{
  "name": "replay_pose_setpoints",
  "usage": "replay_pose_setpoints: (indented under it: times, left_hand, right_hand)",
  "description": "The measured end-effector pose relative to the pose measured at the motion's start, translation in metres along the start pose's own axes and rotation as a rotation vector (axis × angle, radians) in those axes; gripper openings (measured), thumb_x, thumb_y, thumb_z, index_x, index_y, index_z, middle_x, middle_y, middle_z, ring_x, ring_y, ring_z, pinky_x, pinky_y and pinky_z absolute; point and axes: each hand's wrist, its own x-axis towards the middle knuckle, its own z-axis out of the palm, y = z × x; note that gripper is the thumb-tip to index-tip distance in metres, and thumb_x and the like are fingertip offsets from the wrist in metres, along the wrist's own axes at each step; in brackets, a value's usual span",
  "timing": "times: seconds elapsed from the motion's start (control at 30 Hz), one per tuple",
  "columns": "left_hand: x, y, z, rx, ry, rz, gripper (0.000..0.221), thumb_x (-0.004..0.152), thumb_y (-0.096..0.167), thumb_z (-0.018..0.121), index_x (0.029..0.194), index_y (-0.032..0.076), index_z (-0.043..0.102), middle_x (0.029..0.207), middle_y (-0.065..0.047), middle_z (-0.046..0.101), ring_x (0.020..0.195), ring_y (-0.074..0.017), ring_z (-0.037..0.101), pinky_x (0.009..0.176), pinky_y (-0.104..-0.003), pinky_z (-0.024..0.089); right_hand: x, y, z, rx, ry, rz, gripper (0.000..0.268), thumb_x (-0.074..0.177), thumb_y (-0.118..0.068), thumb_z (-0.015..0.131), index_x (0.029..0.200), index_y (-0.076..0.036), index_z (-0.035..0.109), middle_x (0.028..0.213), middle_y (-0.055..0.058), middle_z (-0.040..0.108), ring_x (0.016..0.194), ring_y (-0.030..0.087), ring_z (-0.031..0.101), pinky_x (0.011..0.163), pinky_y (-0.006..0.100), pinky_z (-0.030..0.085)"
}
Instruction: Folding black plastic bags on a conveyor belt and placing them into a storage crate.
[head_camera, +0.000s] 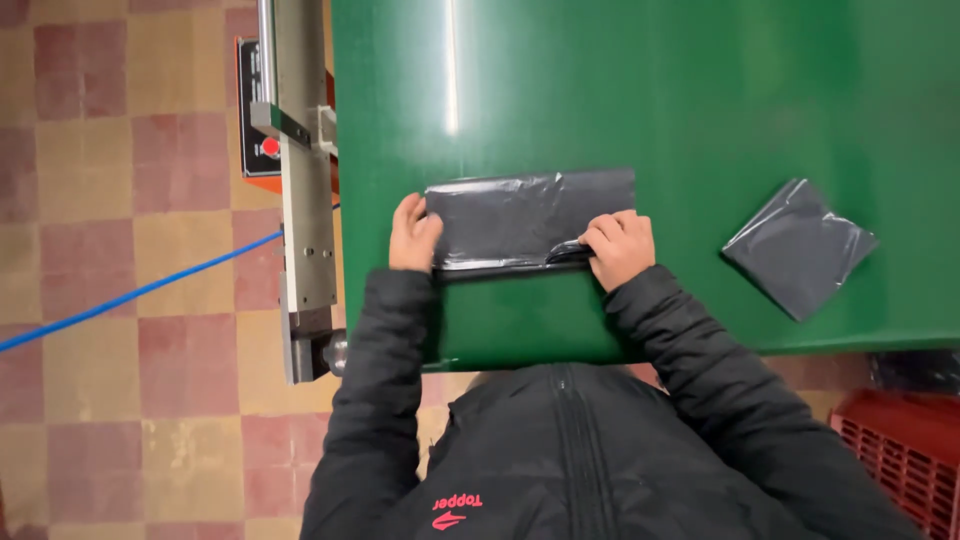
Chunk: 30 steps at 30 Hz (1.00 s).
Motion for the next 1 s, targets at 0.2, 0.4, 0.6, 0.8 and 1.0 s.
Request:
replay_pose_setpoints:
  times: [0.2,0.4,0.6,0.8,1.0]
  left_hand:
    - [-0.063,0.139,0.019,1.102,-0.255,0.796,0.063,0.074,0.035,0.081,0.123,0.003,0.059,0.126,-0.017,0.062,0.124,-0.0359,0.054,0.102,-0.045,0.048]
    - [-0.06,0.086,0.02,1.48,-0.529,0.889,0.019,0.09,0.024,0.082,0.095,0.019,0.065,0.094,0.0,0.063,0.1,-0.0229,0.063,0.076,-0.04,0.049]
    - [-0.047,0.123,0.093,0.52,-1.095,0.385,0.025,0.084,0.033,0.077,0.093,0.012,0.066,0.089,-0.006,0.067,0.087,-0.0272,0.067,0.076,-0.038,0.053]
    - [0.056,0.042,0.114,-0.208,-0.973,-0.812,0.079,0.092,0.073,0.024,0.095,0.01,0.07,0.11,-0.008,0.076,0.102,-0.0185,0.074,0.08,-0.03,0.05]
    - [0.025,0.032,0.151,0.884,-0.463,0.26,0.039,0.1,0.045,0.066,0.102,0.006,0.061,0.102,-0.016,0.067,0.094,-0.0378,0.066,0.083,-0.045,0.054]
  right_hand:
    - [-0.018,0.001,0.004,0.005,-0.038,0.019,0.02,0.071,-0.003,0.071,0.088,-0.013,0.067,0.106,0.0,0.066,0.105,0.026,0.059,0.088,0.042,0.046]
    - [0.013,-0.061,-0.024,0.099,-0.26,-0.086,0.062,0.065,-0.003,0.067,0.126,0.003,0.061,0.134,0.02,0.06,0.134,0.041,0.052,0.113,0.05,0.04]
    - [-0.08,-0.063,0.046,0.38,-0.234,-0.073,0.054,0.075,-0.007,0.071,0.128,0.001,0.062,0.135,0.024,0.06,0.131,0.041,0.053,0.114,0.051,0.04]
    - [-0.146,-0.031,0.077,1.13,-0.077,0.673,0.026,0.102,-0.009,0.057,0.124,0.001,0.067,0.119,0.014,0.072,0.116,0.027,0.068,0.107,0.047,0.048]
    - [-0.099,0.011,0.07,1.41,0.077,1.599,0.027,0.108,-0.021,0.055,0.118,0.003,0.06,0.099,0.014,0.064,0.082,0.026,0.06,0.073,0.045,0.051]
